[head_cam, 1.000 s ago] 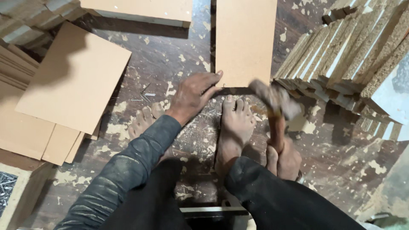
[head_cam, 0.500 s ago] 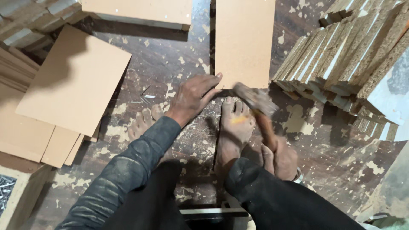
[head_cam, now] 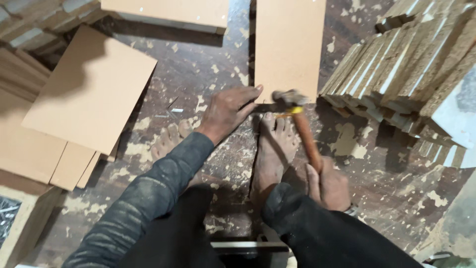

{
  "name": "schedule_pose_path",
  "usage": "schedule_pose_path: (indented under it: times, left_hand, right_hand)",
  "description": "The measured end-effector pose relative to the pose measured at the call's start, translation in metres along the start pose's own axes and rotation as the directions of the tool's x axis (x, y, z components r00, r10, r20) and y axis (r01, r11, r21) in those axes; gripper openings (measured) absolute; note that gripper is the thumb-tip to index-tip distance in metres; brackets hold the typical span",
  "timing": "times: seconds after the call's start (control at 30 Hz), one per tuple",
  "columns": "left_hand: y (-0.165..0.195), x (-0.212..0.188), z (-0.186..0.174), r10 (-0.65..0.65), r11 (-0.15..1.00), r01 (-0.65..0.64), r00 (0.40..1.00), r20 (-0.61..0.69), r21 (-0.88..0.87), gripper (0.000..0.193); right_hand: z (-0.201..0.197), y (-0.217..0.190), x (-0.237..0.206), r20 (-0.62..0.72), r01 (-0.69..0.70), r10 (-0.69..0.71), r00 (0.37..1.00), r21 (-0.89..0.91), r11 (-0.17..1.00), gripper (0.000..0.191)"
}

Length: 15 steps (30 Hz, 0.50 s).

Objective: The person picks small nails from a nail box on the floor, positions them on small wooden boards and frames, and hammers the nails in using a claw hammer. The person aligns boards, hammers nails into several pieces one at a time, and stacks the finished boards with other completed pieces around the work area.

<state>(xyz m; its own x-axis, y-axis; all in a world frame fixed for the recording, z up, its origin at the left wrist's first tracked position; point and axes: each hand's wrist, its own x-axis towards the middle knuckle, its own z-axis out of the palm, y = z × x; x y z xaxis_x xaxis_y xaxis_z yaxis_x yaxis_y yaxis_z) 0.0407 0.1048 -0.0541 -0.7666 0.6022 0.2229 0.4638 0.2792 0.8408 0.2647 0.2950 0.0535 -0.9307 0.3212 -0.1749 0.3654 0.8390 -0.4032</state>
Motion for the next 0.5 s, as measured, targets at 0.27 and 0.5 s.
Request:
schedule_pose_path:
  times: [0.27, 0.5]
  left_hand:
    - [0.002, 0.0, -0.003, 0.022, 0.998, -0.025, 0.999, -0.037, -0.057, 0.038]
    - [0.0, 0.001, -0.004, 0.025, 0.998, -0.025, 1.0, -0.012, -0.054, 0.04]
  right_hand:
    - [0.018, 0.029, -0.002, -0.033, 0.234, -0.236, 0.971, -0.062, 0.97, 0.025]
    - [0.024, 0.033, -0.012, -0.159, 0.111, -0.106, 0.982, 0.021, 0.994, 0.019]
